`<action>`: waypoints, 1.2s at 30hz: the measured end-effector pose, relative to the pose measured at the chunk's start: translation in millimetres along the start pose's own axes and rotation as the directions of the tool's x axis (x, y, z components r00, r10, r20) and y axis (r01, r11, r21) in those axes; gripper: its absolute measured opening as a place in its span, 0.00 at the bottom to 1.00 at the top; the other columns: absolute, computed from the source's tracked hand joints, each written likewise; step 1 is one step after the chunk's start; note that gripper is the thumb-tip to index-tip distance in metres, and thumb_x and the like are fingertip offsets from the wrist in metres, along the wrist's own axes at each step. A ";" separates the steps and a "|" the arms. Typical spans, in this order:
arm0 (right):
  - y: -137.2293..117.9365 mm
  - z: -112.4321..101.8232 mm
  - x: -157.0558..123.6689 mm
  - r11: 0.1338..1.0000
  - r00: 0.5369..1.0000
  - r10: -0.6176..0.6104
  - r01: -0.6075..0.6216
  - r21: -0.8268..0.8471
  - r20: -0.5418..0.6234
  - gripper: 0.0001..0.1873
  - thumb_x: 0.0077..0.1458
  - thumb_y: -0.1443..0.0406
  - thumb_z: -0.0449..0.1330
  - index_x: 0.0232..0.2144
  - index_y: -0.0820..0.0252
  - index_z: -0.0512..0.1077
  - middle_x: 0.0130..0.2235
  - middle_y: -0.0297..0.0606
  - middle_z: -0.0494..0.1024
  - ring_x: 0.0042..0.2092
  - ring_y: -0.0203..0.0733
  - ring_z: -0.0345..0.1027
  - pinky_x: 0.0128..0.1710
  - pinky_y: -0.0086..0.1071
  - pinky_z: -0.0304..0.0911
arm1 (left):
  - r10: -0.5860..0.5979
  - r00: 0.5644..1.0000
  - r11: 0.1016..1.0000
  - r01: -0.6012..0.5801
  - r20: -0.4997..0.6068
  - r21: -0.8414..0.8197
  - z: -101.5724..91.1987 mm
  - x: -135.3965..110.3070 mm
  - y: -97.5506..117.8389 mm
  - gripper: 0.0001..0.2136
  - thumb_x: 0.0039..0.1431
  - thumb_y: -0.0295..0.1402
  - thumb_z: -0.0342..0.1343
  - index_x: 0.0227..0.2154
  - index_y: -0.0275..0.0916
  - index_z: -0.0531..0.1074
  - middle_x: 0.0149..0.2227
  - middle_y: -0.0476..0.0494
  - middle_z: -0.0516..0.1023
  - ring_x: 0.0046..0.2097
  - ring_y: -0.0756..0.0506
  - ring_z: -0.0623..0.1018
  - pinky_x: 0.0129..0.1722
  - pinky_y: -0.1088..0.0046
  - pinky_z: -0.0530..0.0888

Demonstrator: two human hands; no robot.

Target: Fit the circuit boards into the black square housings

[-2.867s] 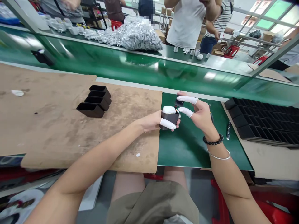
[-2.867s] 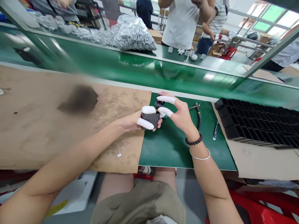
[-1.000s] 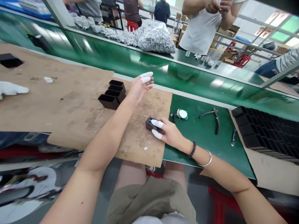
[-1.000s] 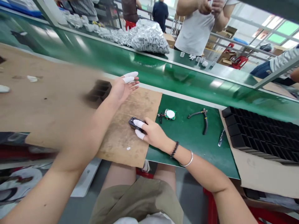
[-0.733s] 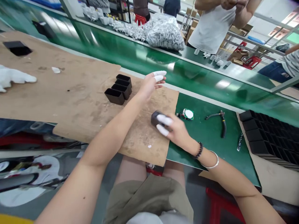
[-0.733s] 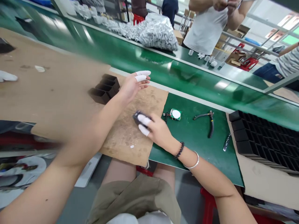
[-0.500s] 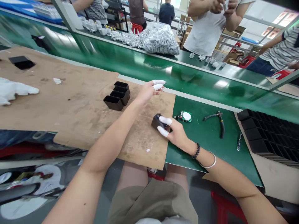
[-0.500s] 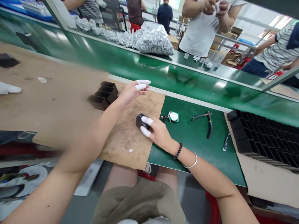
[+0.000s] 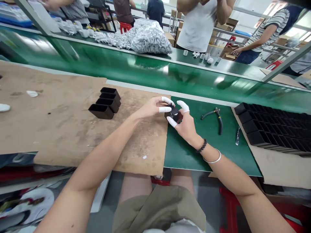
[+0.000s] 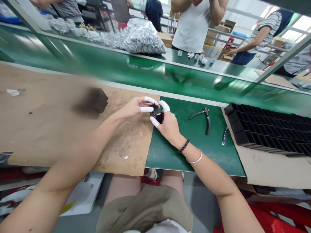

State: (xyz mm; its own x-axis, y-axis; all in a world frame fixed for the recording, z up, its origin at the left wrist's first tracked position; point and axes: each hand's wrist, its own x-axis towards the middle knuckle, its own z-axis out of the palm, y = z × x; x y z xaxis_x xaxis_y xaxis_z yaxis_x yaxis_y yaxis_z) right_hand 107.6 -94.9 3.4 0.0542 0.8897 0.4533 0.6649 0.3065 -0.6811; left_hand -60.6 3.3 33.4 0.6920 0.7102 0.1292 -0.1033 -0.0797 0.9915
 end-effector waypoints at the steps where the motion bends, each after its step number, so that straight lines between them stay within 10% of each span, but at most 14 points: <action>1: -2.3 0.4 -1.3 0.999 1.000 0.002 -0.003 0.036 0.014 0.36 0.56 0.59 0.66 0.62 0.54 0.57 0.32 0.32 0.75 0.30 0.43 0.71 0.33 0.39 0.71 | -0.007 1.000 0.999 0.007 0.008 -0.037 -1.3 0.8 -1.4 0.19 0.43 0.41 0.74 0.35 0.36 0.78 0.41 0.41 0.82 0.45 0.42 0.81 0.51 0.62 0.76; 7: -7.3 0.9 -3.8 0.974 0.998 0.036 -0.022 0.225 -0.057 0.38 0.59 0.54 0.64 0.64 0.51 0.51 0.34 0.33 0.73 0.30 0.41 0.69 0.30 0.38 0.73 | 0.007 0.962 0.930 -0.107 -0.274 -0.351 31.4 2.6 -10.6 0.24 0.41 0.50 0.74 0.31 0.37 0.73 0.34 0.48 0.79 0.35 0.50 0.77 0.38 0.74 0.74; 14: -7.4 2.2 -1.9 0.975 0.975 0.002 0.047 0.216 -0.221 0.44 0.62 0.54 0.62 0.70 0.42 0.41 0.60 0.48 0.69 0.40 0.45 0.74 0.31 0.39 0.76 | -0.091 0.739 0.875 -0.261 -0.667 -0.408 54.5 6.5 -14.6 0.13 0.57 0.37 0.68 0.30 0.37 0.70 0.30 0.53 0.73 0.33 0.54 0.73 0.39 0.80 0.73; 22: -8.4 6.3 -3.1 0.971 0.977 -0.079 0.120 0.206 -0.196 0.38 0.66 0.57 0.57 0.72 0.46 0.45 0.58 0.44 0.76 0.49 0.48 0.76 0.41 0.40 0.78 | -0.059 0.707 0.896 -0.274 -0.705 -0.350 56.1 2.7 -10.6 0.10 0.62 0.37 0.63 0.35 0.39 0.68 0.34 0.52 0.72 0.35 0.53 0.73 0.39 0.79 0.73; 29: -8.9 11.9 -5.7 0.982 0.975 -0.157 0.171 0.084 -0.156 0.32 0.65 0.62 0.57 0.68 0.48 0.56 0.62 0.44 0.73 0.53 0.50 0.76 0.54 0.48 0.73 | 0.140 0.586 0.949 -0.309 -0.798 -0.061 57.5 1.6 -13.8 0.07 0.66 0.36 0.59 0.37 0.41 0.67 0.35 0.50 0.72 0.39 0.52 0.75 0.44 0.77 0.73; 36: -0.5 5.7 0.9 0.932 0.926 -0.363 0.358 -0.066 -0.108 0.32 0.62 0.66 0.60 0.67 0.50 0.60 0.57 0.46 0.77 0.57 0.53 0.73 0.56 0.51 0.73 | 0.238 0.588 0.949 -0.311 -0.773 0.056 55.2 0.2 -19.9 0.07 0.66 0.37 0.58 0.41 0.42 0.67 0.35 0.50 0.72 0.38 0.50 0.76 0.43 0.74 0.73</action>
State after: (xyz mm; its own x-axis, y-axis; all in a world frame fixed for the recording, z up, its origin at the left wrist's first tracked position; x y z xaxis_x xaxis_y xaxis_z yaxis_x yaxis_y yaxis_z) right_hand 103.1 -92.4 0.9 -0.1110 0.6759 0.7286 0.6881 0.5813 -0.4343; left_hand -19.0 -33.5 14.6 -0.1704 0.9392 0.2980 -0.2729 -0.3355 0.9016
